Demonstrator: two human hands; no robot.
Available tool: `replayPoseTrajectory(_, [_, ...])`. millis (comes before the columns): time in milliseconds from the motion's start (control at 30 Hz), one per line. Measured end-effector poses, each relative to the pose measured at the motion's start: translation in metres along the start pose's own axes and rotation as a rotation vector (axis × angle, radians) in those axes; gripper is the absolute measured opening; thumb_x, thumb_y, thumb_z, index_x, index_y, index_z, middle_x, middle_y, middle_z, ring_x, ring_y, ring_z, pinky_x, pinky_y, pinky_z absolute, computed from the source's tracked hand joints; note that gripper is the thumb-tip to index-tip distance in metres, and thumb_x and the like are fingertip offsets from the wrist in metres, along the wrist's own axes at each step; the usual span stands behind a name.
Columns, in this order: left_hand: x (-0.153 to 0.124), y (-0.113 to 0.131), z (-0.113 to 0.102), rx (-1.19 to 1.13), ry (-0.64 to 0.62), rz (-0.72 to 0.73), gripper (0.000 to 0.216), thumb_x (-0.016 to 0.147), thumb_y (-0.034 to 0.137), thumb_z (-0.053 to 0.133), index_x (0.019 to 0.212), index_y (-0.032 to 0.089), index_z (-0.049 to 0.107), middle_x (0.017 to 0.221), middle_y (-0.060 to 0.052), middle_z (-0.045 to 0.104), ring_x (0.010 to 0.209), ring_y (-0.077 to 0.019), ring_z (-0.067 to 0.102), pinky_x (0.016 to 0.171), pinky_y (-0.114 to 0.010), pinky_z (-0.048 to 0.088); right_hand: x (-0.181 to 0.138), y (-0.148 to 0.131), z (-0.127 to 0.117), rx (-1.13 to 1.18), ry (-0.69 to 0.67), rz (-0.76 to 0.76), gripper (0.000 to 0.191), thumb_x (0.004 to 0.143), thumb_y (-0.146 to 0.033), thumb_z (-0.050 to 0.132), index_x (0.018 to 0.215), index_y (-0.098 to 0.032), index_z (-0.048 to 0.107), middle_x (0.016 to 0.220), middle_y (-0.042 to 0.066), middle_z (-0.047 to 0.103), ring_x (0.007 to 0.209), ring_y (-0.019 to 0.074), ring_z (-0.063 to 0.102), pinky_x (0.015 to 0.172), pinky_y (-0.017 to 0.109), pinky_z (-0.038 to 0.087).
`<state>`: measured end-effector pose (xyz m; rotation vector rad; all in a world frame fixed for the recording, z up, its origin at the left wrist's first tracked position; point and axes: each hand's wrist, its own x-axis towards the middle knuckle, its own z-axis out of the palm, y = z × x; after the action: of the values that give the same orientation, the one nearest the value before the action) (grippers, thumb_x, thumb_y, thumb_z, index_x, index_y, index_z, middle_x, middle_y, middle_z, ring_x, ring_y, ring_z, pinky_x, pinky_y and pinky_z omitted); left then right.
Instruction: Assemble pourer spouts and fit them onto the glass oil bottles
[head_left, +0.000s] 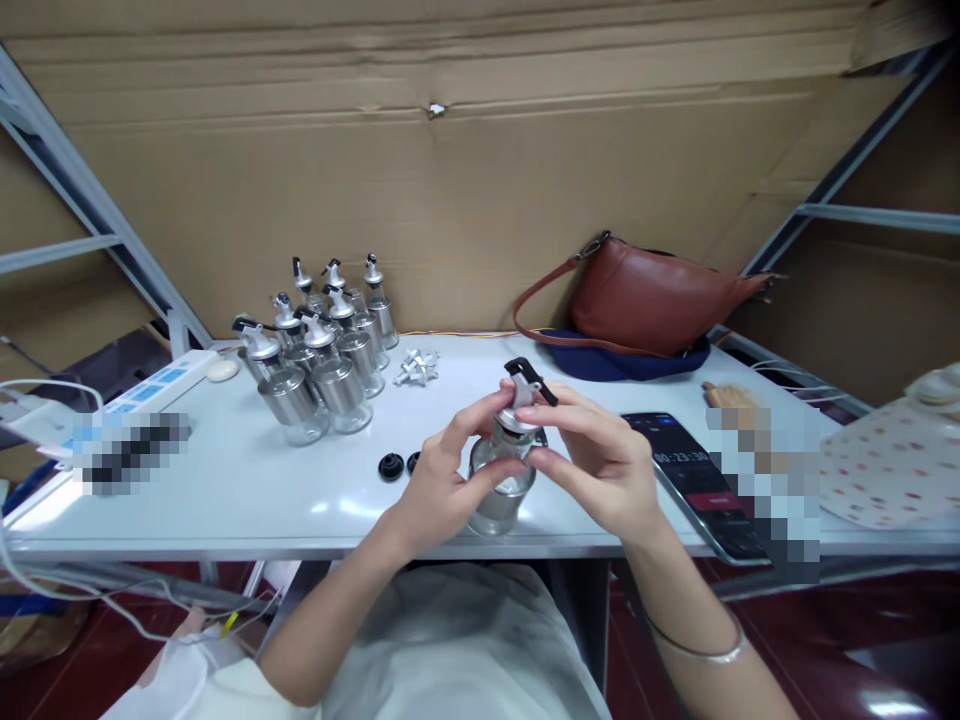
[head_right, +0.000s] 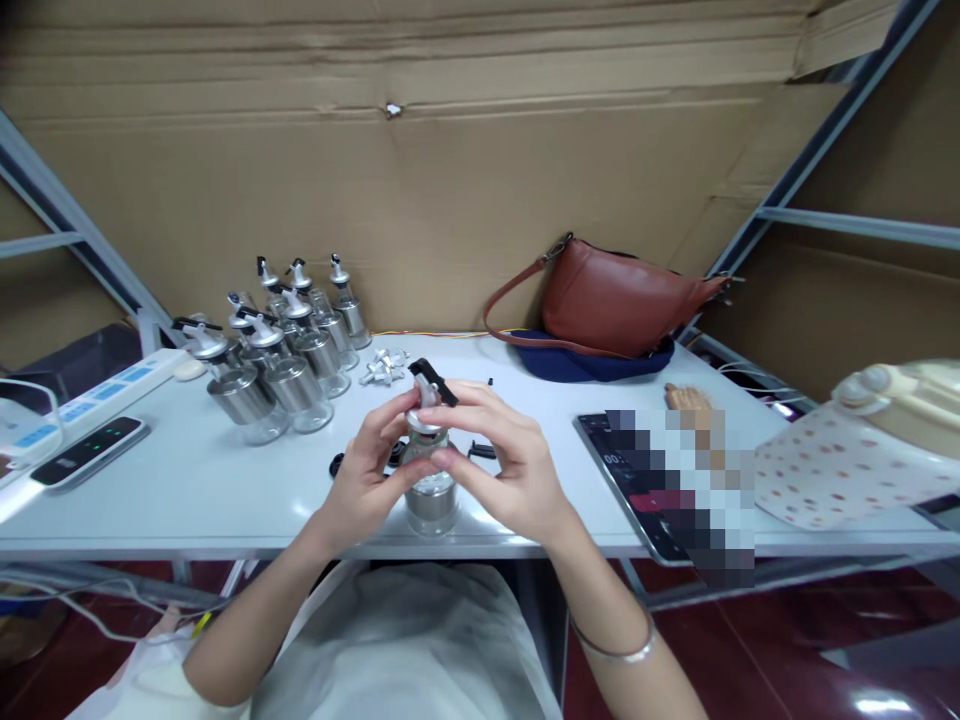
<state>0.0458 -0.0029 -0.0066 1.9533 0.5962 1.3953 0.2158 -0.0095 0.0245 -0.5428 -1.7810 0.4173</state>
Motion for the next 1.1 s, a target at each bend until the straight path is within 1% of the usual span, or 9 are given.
replayPoseTrajectory(100, [0.001,0.001,-0.002,-0.026,-0.015,0.004,0.057,0.085,0.022,0.062,0.136,0.033,0.04,0.141,-0.006,0.048,0.113,-0.0187,0.058,0.096,-0.034,0.047,0.001,-0.002,-0.009,-0.038,-0.103,-0.01,0.047,0.079,-0.013,0.068,0.121,-0.033,0.062,0.116,0.004,0.068,0.113,0.023,0.06,0.098,0.04,0.05])
replayPoseTrajectory(267, [0.001,0.003,-0.003,-0.082,-0.041,-0.046,0.055,0.085,0.023,0.062,0.134,0.033,0.042,0.14,-0.006,0.05,0.108,-0.0185,0.061,0.097,-0.036,0.048,0.006,-0.006,-0.019,-0.139,-0.18,-0.024,0.044,0.082,-0.013,0.064,0.122,-0.031,0.062,0.11,0.004,0.071,0.106,0.0225,0.065,0.093,0.04,0.053])
replayPoseTrajectory(433, [0.002,0.003,-0.004,-0.095,-0.03,-0.065,0.052,0.084,0.023,0.064,0.131,0.03,0.045,0.133,-0.007,0.056,0.101,-0.0173,0.063,0.096,-0.037,0.049,0.01,-0.008,-0.02,-0.194,-0.185,-0.074,0.044,0.081,-0.015,0.067,0.122,-0.032,0.062,0.106,0.002,0.073,0.097,0.0206,0.068,0.091,0.037,0.055])
replayPoseTrajectory(600, [0.007,0.003,-0.005,-0.118,0.003,-0.084,0.045,0.08,0.028,0.068,0.123,0.028,0.052,0.12,-0.004,0.064,0.095,-0.0173,0.066,0.088,-0.034,0.052,0.013,-0.01,-0.021,-0.233,-0.198,-0.069,0.037,0.083,-0.02,0.065,0.118,-0.031,0.064,0.1,0.003,0.073,0.084,0.0187,0.069,0.074,0.031,0.058])
replayPoseTrajectory(667, [0.009,0.003,-0.006,-0.136,0.004,-0.099,0.043,0.079,0.029,0.069,0.119,0.028,0.054,0.113,-0.003,0.067,0.092,-0.0171,0.067,0.084,-0.032,0.054,0.013,-0.01,-0.021,-0.247,-0.196,-0.078,0.037,0.083,-0.021,0.065,0.118,-0.031,0.064,0.099,0.003,0.073,0.083,0.0183,0.069,0.071,0.03,0.058])
replayPoseTrajectory(733, [0.011,0.004,-0.007,-0.156,-0.001,-0.109,0.041,0.078,0.029,0.07,0.117,0.028,0.056,0.109,-0.002,0.068,0.089,-0.0162,0.068,0.08,-0.029,0.055,0.014,-0.009,-0.021,-0.257,-0.192,-0.094,0.038,0.082,-0.02,0.066,0.118,-0.031,0.064,0.099,0.003,0.073,0.085,0.0183,0.069,0.071,0.029,0.057])
replayPoseTrajectory(833, [0.012,0.005,-0.008,-0.183,-0.002,-0.107,0.038,0.077,0.028,0.071,0.112,0.027,0.058,0.11,-0.002,0.068,0.09,-0.016,0.069,0.08,-0.028,0.056,0.014,-0.009,-0.021,-0.274,-0.187,-0.1,0.037,0.082,-0.019,0.066,0.117,-0.032,0.065,0.099,0.003,0.073,0.085,0.0179,0.069,0.071,0.028,0.057])
replayPoseTrajectory(967, [0.013,0.006,-0.008,-0.199,0.003,-0.111,0.032,0.077,0.031,0.071,0.106,0.023,0.059,0.109,-0.004,0.069,0.09,-0.0177,0.07,0.081,-0.03,0.058,0.013,-0.009,-0.02,-0.285,-0.172,-0.095,0.032,0.084,-0.019,0.064,0.113,-0.032,0.068,0.098,0.003,0.073,0.083,0.0171,0.069,0.07,0.027,0.058])
replayPoseTrajectory(1100, [0.014,0.007,-0.008,-0.19,0.002,-0.117,0.031,0.076,0.032,0.072,0.103,0.022,0.06,0.109,-0.004,0.07,0.091,-0.0189,0.071,0.082,-0.032,0.058,0.012,-0.008,-0.02,-0.272,-0.167,-0.112,0.031,0.084,-0.018,0.063,0.112,-0.032,0.068,0.101,0.003,0.072,0.084,0.0166,0.07,0.071,0.026,0.058])
